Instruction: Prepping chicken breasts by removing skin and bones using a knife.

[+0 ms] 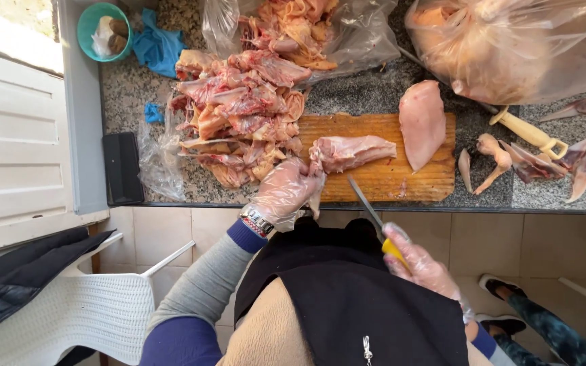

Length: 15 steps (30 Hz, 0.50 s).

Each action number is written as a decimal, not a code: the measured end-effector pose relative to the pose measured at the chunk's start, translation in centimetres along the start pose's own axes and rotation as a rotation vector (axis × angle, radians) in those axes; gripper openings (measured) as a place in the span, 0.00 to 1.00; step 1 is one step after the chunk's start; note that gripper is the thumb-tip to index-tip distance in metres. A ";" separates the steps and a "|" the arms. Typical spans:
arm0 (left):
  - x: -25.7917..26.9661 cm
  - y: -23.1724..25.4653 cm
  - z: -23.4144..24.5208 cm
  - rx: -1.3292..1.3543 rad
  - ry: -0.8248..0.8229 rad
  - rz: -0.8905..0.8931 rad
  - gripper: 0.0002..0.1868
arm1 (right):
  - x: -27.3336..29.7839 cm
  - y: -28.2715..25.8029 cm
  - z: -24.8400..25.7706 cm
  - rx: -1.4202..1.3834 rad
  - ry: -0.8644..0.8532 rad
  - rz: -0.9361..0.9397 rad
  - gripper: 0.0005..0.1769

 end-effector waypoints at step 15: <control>-2.8 -4.5 0.0 0.216 0.086 -0.089 0.19 | -5.8 1.1 -0.8 0.056 -0.171 -0.122 0.33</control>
Point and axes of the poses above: each hand's wrist, its own x-axis away from the middle knuckle, its own z-axis out of the back of the hand, y = z × x, the point moved 6 cm from there along -x, towards the middle knuckle, and after that the axes turned 5 degrees about -y, right-handed, at the moved point
